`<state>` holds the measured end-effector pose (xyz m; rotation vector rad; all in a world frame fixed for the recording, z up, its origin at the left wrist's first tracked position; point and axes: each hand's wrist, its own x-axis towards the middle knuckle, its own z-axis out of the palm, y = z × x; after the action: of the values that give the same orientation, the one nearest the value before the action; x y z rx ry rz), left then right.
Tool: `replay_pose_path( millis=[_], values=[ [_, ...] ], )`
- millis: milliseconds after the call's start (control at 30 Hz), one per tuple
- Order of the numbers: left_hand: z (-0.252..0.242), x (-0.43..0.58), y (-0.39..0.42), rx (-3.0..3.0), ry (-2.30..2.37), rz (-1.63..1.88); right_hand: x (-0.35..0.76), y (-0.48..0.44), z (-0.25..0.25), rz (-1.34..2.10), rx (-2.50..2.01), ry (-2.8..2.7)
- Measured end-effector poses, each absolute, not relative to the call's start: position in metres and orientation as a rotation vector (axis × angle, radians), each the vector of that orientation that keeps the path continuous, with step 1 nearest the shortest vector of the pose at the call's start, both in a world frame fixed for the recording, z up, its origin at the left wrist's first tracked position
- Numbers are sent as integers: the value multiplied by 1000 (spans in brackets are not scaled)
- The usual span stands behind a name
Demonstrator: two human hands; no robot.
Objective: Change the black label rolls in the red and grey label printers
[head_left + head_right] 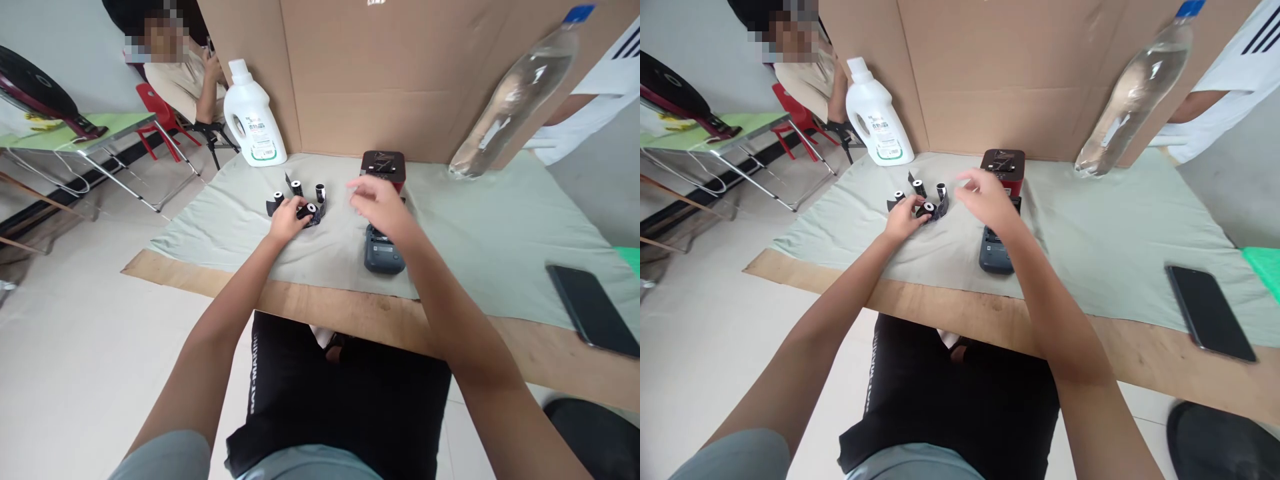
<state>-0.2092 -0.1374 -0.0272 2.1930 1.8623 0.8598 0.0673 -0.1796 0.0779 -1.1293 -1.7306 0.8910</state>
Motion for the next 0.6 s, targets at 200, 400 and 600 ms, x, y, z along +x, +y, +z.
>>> replay_pose_path(
  millis=[200, 400, 600],
  values=[
    [-18, -161, -159, 2250, 1303, 1165, 100, -218, 36, 385, -825, -1896],
    [-3, -89, -170, 2160, 706, 980, 146, -209, 14, 288, -891, -1956],
    [-28, -54, -174, 1922, 689, 1107, 154, -205, 8, 461, -867, -2078]
  ],
)
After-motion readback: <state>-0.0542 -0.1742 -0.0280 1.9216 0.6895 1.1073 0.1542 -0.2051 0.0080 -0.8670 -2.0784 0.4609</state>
